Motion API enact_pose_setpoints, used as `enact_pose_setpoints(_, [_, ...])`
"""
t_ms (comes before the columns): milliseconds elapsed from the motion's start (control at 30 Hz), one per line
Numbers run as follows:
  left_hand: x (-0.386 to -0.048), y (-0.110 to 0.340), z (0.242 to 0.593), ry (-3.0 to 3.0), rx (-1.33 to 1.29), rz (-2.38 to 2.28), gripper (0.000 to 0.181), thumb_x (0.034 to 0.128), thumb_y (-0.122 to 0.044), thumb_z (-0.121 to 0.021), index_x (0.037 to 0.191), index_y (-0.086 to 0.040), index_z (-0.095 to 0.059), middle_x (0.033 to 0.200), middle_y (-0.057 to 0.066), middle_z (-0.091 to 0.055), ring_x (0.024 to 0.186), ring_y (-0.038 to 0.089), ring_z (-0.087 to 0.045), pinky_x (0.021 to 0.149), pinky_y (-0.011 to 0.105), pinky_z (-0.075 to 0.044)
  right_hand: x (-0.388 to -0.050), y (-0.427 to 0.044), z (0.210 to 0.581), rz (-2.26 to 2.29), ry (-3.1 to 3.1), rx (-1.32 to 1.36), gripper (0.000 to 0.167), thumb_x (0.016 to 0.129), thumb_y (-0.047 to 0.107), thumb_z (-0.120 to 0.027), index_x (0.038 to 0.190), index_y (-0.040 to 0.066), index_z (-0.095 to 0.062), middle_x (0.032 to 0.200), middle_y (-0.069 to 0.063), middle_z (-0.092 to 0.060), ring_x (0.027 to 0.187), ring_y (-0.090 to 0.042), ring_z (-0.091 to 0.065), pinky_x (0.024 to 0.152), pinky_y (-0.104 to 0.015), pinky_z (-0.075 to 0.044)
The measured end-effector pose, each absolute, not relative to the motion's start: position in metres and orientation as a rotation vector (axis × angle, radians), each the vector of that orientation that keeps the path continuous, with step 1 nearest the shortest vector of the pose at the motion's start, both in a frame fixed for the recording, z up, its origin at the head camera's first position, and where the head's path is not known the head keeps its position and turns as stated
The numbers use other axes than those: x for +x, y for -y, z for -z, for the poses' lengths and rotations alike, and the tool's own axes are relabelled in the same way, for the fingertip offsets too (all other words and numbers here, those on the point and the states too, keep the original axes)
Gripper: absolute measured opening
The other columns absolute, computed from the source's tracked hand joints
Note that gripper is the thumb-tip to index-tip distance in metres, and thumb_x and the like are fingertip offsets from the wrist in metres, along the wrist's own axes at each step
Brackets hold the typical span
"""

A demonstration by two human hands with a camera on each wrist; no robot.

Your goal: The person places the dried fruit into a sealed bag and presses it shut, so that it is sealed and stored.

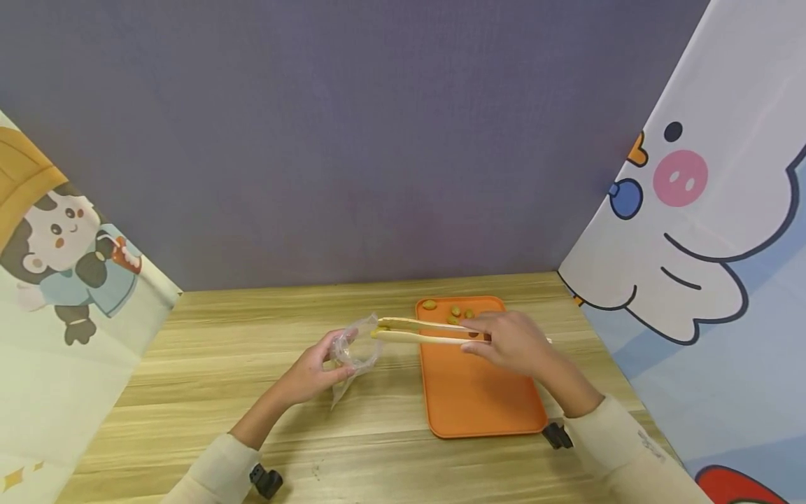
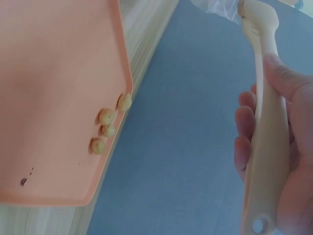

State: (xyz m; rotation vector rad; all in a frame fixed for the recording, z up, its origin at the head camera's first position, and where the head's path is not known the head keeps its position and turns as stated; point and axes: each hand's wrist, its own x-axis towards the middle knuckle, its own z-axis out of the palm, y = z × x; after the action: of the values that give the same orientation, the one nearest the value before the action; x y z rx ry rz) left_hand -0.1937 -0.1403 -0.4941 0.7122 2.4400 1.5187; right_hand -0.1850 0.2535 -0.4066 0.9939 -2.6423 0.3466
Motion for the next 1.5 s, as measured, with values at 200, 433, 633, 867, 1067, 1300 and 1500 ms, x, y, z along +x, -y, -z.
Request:
enact_pose_setpoints(200, [-0.193,0.139,0.493,-2.45,0.704,-1.518,0.07,0.0945,-0.026,-0.074,0.154,-0.012,-0.039,0.152,0.016,-0.051,0.131,0.044,-0.057,0.092,0.042,-0.059,-0.189,-0.241,0.405,-0.345,2.653,1.002,0.041,0.091,0.039,-0.075,0.122,0.012,-0.076,0.106,-0.005,-0.079,0.06,0.005,-0.052,0.056,-0.02,-0.044])
enact_pose_setpoints(433, [-0.193,0.139,0.493,-2.453,0.703,-1.533,0.069,0.0945,-0.026,-0.074,0.153,-0.012,-0.039,0.151,0.019,-0.051,0.13,0.045,-0.057,0.095,0.047,-0.058,-0.191,-0.234,0.404,-0.379,2.677,0.959,0.046,0.087,0.037,-0.078,0.125,0.011,-0.074,0.108,-0.005,-0.078,0.06,0.006,-0.047,0.055,-0.018,-0.04])
enact_pose_setpoints(633, [-0.193,0.139,0.494,-2.459,0.684,-1.539,0.069,0.0943,-0.025,-0.074,0.153,-0.012,-0.04,0.15,0.017,-0.052,0.13,0.044,-0.057,0.098,0.052,-0.056,-0.193,-0.238,0.406,-0.427,2.644,0.936,0.047,0.082,0.031,-0.084,0.123,0.012,-0.074,0.09,0.0,-0.077,0.061,0.006,-0.047,0.053,-0.016,-0.04])
enact_pose_setpoints(867, [-0.194,0.138,0.494,-2.439,0.7,-1.533,0.069,0.0956,-0.025,-0.072,0.154,-0.011,-0.038,0.152,0.024,-0.049,0.132,0.047,-0.055,0.097,0.051,-0.056,-0.198,-0.249,0.41,-0.426,2.673,0.892,0.044,0.085,0.032,-0.081,0.125,0.017,-0.074,0.095,-0.001,-0.078,0.057,0.007,-0.043,0.051,-0.017,-0.038])
enact_pose_setpoints(1067, [-0.194,0.138,0.496,-2.426,0.708,-1.551,0.067,0.0955,-0.023,-0.073,0.153,-0.01,-0.04,0.151,0.023,-0.05,0.132,0.049,-0.054,0.096,0.052,-0.057,-0.204,-0.262,0.416,-0.383,2.701,0.82,0.045,0.084,0.031,-0.082,0.124,0.012,-0.074,0.091,-0.004,-0.077,0.05,0.005,-0.036,0.049,-0.018,-0.034])
enact_pose_setpoints(1300, [-0.192,0.139,0.494,-2.429,0.706,-1.549,0.068,0.0953,-0.025,-0.073,0.153,-0.012,-0.039,0.15,0.019,-0.051,0.131,0.048,-0.054,0.095,0.048,-0.058,-0.211,-0.273,0.424,-0.375,2.709,0.769,0.044,0.084,0.029,-0.083,0.122,0.009,-0.075,0.091,-0.005,-0.079,0.051,0.003,-0.042,0.05,-0.02,-0.036])
enact_pose_setpoints(1500, [-0.192,0.14,0.494,-2.422,0.702,-1.562,0.068,0.0949,-0.024,-0.073,0.153,-0.012,-0.04,0.149,0.019,-0.052,0.131,0.048,-0.055,0.092,0.043,-0.059,-0.214,-0.282,0.432,-0.354,2.726,0.743,0.046,0.084,0.032,-0.082,0.122,0.008,-0.074,0.097,-0.008,-0.08,0.055,-0.001,-0.054,0.056,-0.024,-0.044])
